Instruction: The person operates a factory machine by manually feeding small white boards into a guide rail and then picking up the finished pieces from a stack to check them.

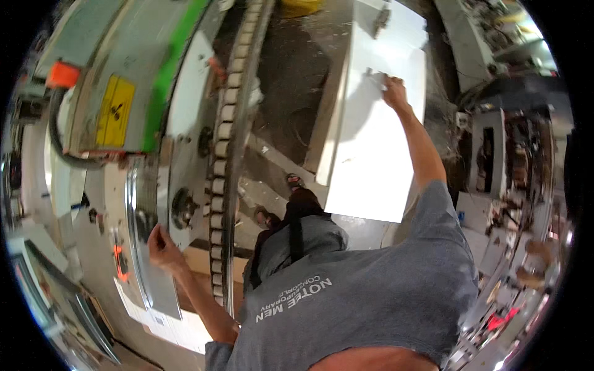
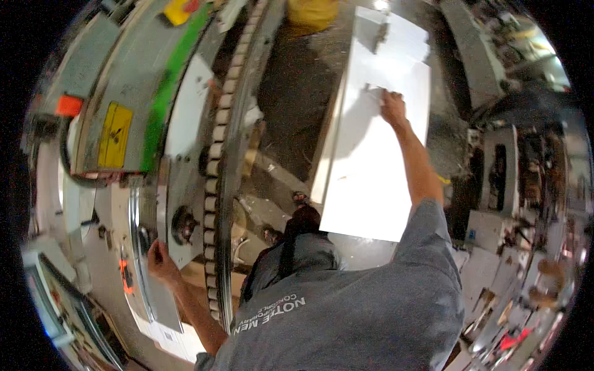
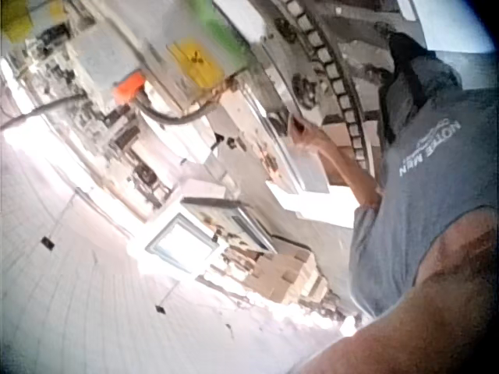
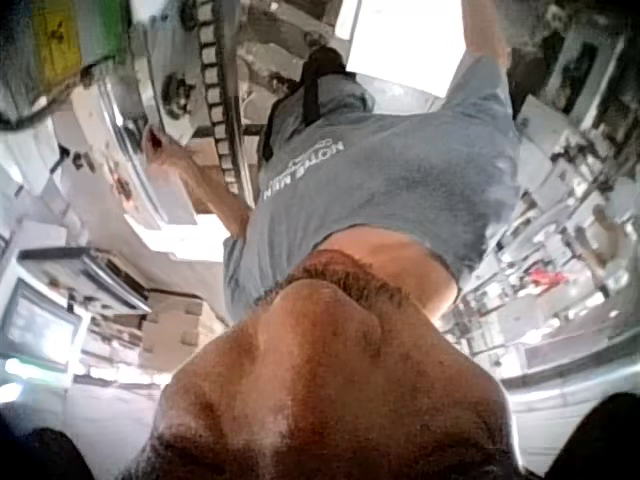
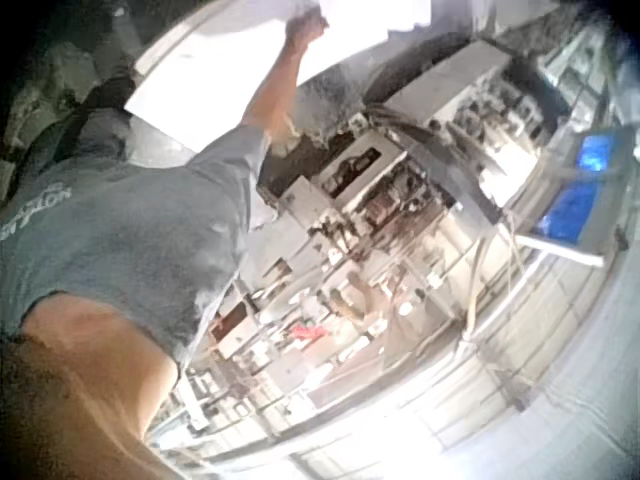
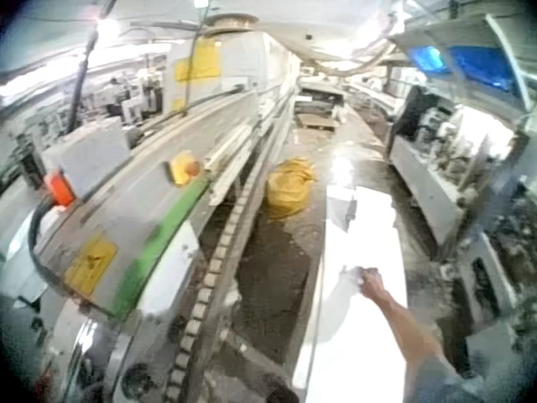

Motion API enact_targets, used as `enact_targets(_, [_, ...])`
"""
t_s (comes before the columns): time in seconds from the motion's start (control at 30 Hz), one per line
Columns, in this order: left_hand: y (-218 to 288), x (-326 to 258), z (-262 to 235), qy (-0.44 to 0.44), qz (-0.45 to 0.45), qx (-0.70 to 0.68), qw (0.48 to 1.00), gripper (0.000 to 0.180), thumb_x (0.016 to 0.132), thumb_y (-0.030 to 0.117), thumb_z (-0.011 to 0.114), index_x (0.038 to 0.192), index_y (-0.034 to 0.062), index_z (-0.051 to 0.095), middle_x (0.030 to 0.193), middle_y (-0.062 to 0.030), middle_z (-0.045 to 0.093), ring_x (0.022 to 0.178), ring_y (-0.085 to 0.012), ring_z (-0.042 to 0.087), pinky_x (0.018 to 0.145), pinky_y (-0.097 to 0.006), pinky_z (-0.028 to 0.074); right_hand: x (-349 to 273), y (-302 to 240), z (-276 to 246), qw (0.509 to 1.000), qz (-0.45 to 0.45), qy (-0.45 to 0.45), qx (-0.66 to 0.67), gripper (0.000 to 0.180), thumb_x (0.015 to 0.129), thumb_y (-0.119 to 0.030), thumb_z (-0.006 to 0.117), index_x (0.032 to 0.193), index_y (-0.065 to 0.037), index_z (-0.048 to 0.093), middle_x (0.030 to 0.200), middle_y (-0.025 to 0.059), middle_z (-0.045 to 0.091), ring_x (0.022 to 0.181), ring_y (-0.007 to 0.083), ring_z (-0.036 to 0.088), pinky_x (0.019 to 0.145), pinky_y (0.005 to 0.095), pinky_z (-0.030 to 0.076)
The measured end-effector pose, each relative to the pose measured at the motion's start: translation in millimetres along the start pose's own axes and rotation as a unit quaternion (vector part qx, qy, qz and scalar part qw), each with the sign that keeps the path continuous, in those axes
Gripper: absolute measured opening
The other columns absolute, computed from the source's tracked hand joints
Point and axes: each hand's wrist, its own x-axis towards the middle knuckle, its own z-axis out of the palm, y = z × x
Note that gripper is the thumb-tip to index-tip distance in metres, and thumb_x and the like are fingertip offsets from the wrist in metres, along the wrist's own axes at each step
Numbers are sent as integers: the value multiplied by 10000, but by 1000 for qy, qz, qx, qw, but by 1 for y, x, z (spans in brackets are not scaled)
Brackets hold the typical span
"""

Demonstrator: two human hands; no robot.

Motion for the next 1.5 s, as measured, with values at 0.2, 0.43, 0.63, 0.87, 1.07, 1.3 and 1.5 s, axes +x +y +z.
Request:
enact_targets(0.2, [21, -15, -8, 13, 1, 18, 1000, 124, 887, 55, 703, 991, -12, 716, 817, -99, 685, 681, -147, 611, 622, -287, 502, -54, -82, -17, 978, -85, -85, 169, 536, 857, -129, 672, 1371, -40, 550, 955, 257, 656, 869, 380, 645, 795, 458, 519])
enact_targets(0.43, [16, -37, -44, 60, -70, -2, 996, 102, 891, 79, 698, 957, 12, 737, 807, -77, 706, 711, -121, 632, 641, -267, 506, -154, -348, -134, 844, -417, -44, 335, 492, 767, -13, 752, 1246, -78, 654, 1135, 150, 614, 1103, 312, 566, 963, 438, 480])
enact_targets(0.63, [-12, -63, -89, 129, -120, -14, 984, 122, 893, 81, 699, 984, 4, 726, 799, -64, 687, 711, -109, 604, 641, -265, 489, -241, -563, -145, 629, -696, -97, 333, 496, 777, -27, 677, 1266, -59, 607, 1094, 141, 551, 1061, 344, 499, 975, 456, 390])
enact_targets(0.87, [-42, -73, -135, 183, -145, -14, 972, 122, 884, 47, 704, 990, -10, 721, 789, -70, 672, 686, -108, 577, 625, -271, 482, -301, -673, -114, 587, -738, -49, 330, 460, 820, -44, 667, 1275, -63, 602, 1202, 118, 533, 1106, 324, 467, 1016, 455, 358])
enact_targets(1.07, [-76, -54, -140, 174, -107, 8, 979, 189, 805, 30, 745, 992, 21, 726, 810, -123, 671, 651, -210, 607, 614, -312, 489, -335, -632, -111, 638, -514, -269, 506, 368, 943, -97, 625, 1290, 19, 585, 1057, 127, 655, 766, 121, 581, 699, 243, 489])
enact_targets(1.3, [-109, -28, -129, 143, -53, 81, 985, 248, 753, 80, 785, 995, 53, 738, 853, -125, 678, 828, -298, 629, 779, -403, 503, -364, -646, -99, 646, -431, -344, 529, 473, 955, -134, 621, 1382, 27, 499, 1047, 119, 614, 891, 135, 569, 780, 274, 494])
enact_targets(1.5, [-115, -15, -123, 136, -20, 84, 987, 179, 762, 71, 777, 937, 50, 750, 839, -135, 666, 800, -312, 628, 744, -399, 508, -365, -654, -93, 658, -417, -316, 542, 606, 931, -244, 671, 1431, 8, 440, 1176, 187, 553, 900, 183, 566, 776, 311, 514])
